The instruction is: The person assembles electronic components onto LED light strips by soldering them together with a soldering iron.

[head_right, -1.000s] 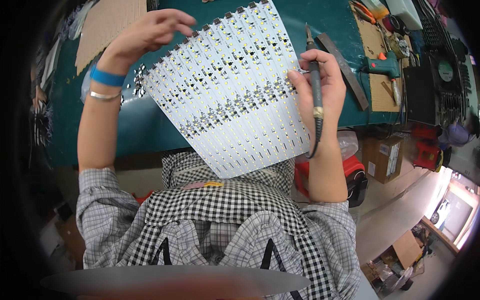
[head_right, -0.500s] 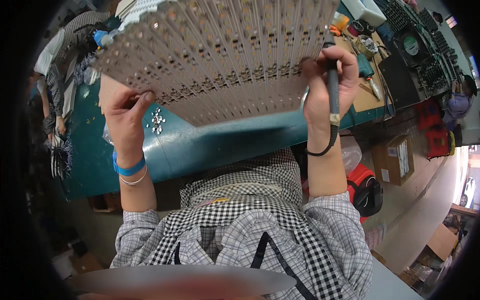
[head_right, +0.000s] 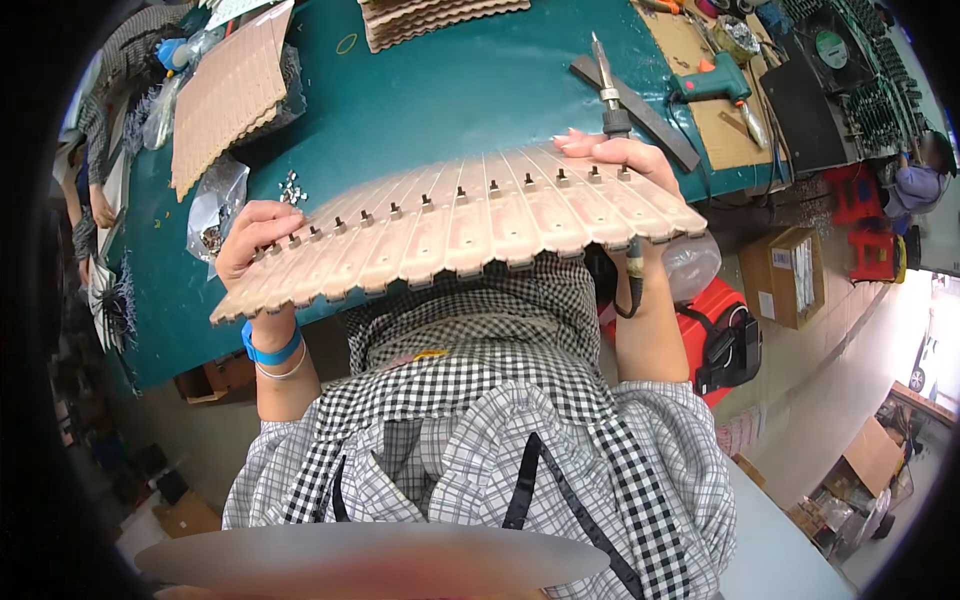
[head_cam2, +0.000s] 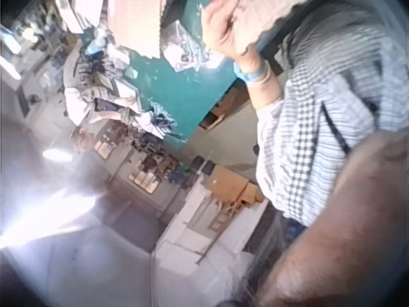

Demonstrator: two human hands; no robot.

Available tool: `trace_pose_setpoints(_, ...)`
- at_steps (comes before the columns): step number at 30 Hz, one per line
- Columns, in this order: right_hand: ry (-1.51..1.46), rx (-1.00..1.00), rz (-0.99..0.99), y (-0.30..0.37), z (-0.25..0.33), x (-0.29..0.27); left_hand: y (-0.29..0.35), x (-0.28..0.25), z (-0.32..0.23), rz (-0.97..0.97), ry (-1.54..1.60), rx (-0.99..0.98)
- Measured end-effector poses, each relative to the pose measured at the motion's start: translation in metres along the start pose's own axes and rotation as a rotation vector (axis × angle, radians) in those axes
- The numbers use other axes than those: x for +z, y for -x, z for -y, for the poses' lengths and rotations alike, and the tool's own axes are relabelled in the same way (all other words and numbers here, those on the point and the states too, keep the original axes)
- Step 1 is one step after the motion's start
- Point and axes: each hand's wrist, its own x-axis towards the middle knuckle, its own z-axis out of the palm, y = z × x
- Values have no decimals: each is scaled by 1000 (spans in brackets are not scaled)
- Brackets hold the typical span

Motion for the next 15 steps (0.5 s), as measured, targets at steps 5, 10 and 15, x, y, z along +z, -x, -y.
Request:
trace_pose_setpoints(5,256,9,-35,14,12,10,9,9,-10,-9,5,-62)
trace_pose_setpoints(10,268,14,-40,18,15,11,13,7,-8,-4,-36,-68)
trace_pose_setpoints(15,254,0,-4,19,12,9,18,6,-10,-25,-14,-121)
